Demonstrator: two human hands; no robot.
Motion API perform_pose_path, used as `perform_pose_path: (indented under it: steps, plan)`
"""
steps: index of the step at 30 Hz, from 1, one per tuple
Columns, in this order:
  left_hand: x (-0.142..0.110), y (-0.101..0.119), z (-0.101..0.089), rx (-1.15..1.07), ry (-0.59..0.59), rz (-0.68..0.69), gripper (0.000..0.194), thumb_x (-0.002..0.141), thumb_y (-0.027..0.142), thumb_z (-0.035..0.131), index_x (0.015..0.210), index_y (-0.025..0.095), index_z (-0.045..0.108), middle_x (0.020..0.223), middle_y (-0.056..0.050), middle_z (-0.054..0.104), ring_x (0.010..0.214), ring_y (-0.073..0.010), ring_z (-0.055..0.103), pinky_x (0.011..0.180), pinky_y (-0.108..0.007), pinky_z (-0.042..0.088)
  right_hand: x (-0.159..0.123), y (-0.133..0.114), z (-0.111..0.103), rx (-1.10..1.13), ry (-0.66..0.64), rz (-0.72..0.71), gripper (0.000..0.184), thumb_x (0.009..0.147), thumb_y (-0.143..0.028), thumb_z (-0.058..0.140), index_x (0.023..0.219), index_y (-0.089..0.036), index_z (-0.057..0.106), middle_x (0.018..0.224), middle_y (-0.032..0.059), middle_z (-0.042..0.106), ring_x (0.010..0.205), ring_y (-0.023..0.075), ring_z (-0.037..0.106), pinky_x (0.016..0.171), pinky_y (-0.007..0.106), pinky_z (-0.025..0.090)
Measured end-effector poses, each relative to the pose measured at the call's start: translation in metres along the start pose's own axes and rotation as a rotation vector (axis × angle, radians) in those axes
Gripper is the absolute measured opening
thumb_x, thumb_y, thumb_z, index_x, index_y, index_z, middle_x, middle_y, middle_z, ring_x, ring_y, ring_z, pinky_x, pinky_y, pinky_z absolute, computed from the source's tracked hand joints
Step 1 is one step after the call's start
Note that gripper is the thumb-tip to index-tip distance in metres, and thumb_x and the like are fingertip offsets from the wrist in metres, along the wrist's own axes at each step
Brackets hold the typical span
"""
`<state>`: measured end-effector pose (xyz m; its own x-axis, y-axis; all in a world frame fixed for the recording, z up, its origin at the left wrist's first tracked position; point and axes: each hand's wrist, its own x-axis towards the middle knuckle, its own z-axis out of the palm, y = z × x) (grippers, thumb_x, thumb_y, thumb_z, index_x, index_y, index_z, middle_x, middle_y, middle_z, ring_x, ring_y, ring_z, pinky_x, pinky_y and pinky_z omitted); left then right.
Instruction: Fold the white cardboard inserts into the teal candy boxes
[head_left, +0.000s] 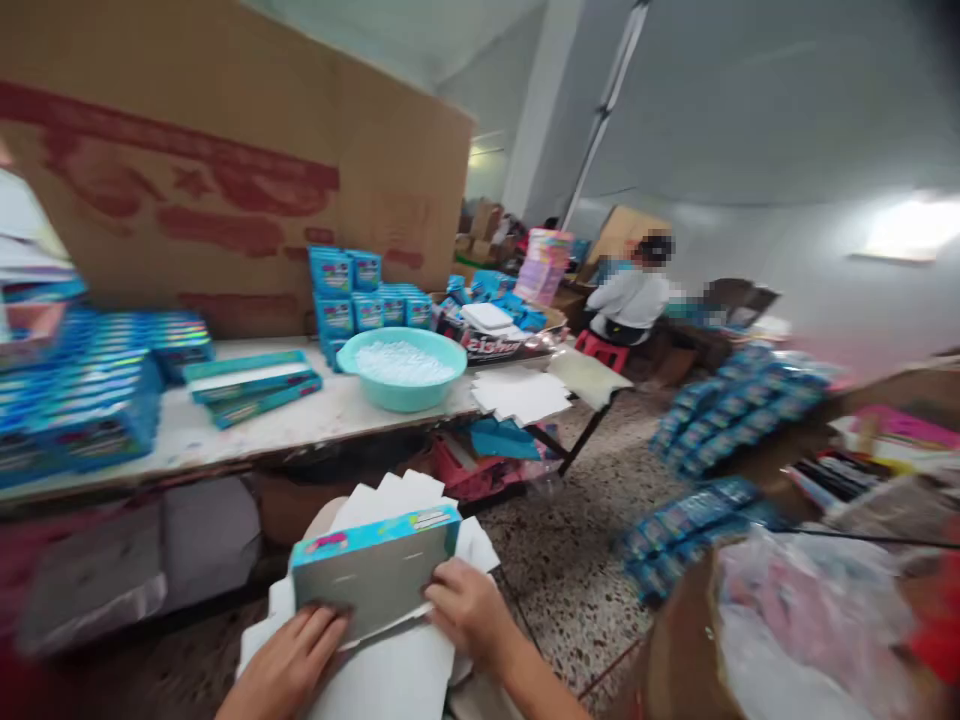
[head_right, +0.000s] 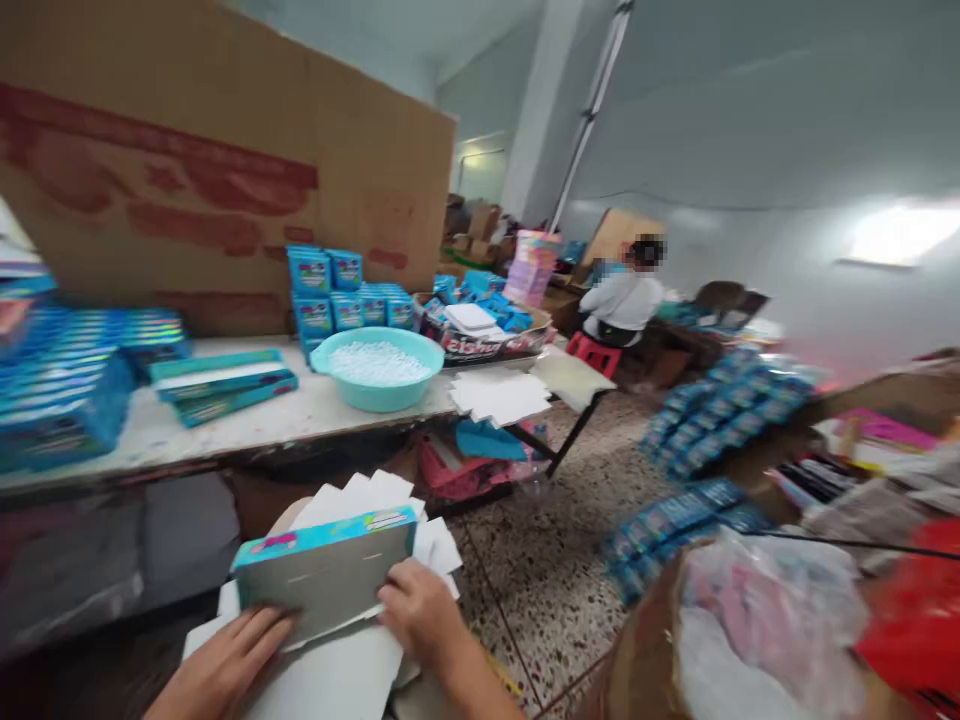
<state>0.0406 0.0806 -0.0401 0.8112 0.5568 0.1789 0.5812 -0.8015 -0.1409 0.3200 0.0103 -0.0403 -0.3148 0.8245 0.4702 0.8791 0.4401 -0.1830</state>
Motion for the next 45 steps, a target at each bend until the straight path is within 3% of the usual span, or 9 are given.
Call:
perform_pose_path:
  steps: [4,7,12,18,23,27,31,37,45]
  plan:
    - [-0.01,0.013,-0.019,-0.113,0.185,0.052,0.032,0.086,0.008,0.039,0.098,0.022,0.064,0.096,-0.002,0.07,0.089,-0.0152,0.064,0.079,-0.024,0.051,-0.01,0.005,-0.005,0.109,0.017,-0.047,0.017,0.09,-0.026,0.051,0.096,-0.02,0.065,0.091,0.0061,0.066,0.083,0.0177,0.058,0.075,0.03,0.047]
    - [0.001,0.022,-0.041,-0.214,0.11,-0.043,0.024,0.089,0.013,0.041,0.094,0.02,0.063,0.094,-0.004,0.068,0.087,-0.017,0.062,0.075,-0.026,0.051,-0.009,0.004,-0.008,0.177,-0.056,0.003,0.023,0.094,-0.025,0.044,0.097,-0.021,0.067,0.093,0.005,0.067,0.086,0.0156,0.06,0.077,0.027,0.045]
    - [0.022,0.029,-0.065,-0.266,-0.09,-0.282,0.026,0.092,0.02,0.038,0.088,0.019,0.063,0.087,-0.007,0.065,0.084,-0.02,0.06,0.07,-0.029,0.047,0.016,-0.011,-0.026,0.085,-0.281,0.299,0.028,0.095,-0.026,0.041,0.083,-0.021,0.066,0.084,0.0031,0.065,0.083,0.0153,0.06,0.071,0.025,0.04]
    - [0.053,0.014,-0.078,-0.235,-0.175,-0.393,0.024,0.093,0.02,0.039,0.106,0.022,0.059,0.087,-0.005,0.065,0.084,-0.0199,0.06,0.068,-0.029,0.044,0.063,-0.009,-0.036,0.116,-0.313,0.488,0.014,0.091,-0.029,0.052,0.096,-0.023,0.064,0.084,-0.0003,0.069,0.081,0.0155,0.061,0.079,0.028,0.033]
    - [0.058,0.001,-0.077,-0.152,-0.008,-0.12,0.016,0.087,0.031,0.055,0.092,0.019,0.065,0.102,-0.009,0.062,0.1,-0.0243,0.053,0.094,-0.042,0.036,0.076,0.002,-0.031,0.164,-0.363,0.457,0.016,0.089,-0.029,0.053,0.083,-0.023,0.067,0.084,-0.0014,0.07,0.081,0.0146,0.059,0.083,0.032,0.03]
    - [0.052,0.002,-0.071,-0.169,-0.148,-0.021,0.014,0.088,0.023,0.053,0.085,0.017,0.065,0.084,-0.007,0.063,0.084,-0.0204,0.055,0.08,-0.035,0.04,0.07,0.003,-0.03,0.149,-0.265,0.321,0.022,0.088,-0.034,0.058,0.074,-0.022,0.069,0.094,0.0016,0.066,0.096,0.0162,0.054,0.094,0.035,0.027]
    - [0.057,0.007,-0.073,-0.216,-0.255,-0.087,0.021,0.088,0.016,0.047,0.081,0.015,0.066,0.085,-0.009,0.066,0.084,-0.0216,0.059,0.077,-0.035,0.041,0.067,-0.001,-0.034,0.13,-0.344,0.125,0.012,0.077,-0.032,0.071,0.083,-0.022,0.071,0.094,0.0027,0.065,0.093,0.0174,0.053,0.082,0.028,0.036]
    - [0.074,0.008,-0.079,-0.277,-0.336,-0.245,0.016,0.08,0.025,0.059,0.076,0.013,0.068,0.082,-0.013,0.068,0.079,-0.0249,0.063,0.071,-0.034,0.043,0.07,-0.006,-0.031,0.032,-0.517,0.224,0.011,0.083,-0.018,0.058,0.083,-0.021,0.069,0.089,0.0032,0.069,0.087,0.0168,0.059,0.07,0.024,0.037]
    - [0.077,0.005,-0.081,-0.342,-0.36,-0.295,0.023,0.081,0.033,0.059,0.075,0.014,0.07,0.079,-0.011,0.07,0.076,-0.0212,0.063,0.065,-0.027,0.04,0.064,-0.005,-0.017,-0.054,-0.474,0.314,0.028,0.086,-0.047,0.056,0.081,-0.021,0.069,0.087,0.0049,0.069,0.083,0.0181,0.06,0.062,0.026,0.036]
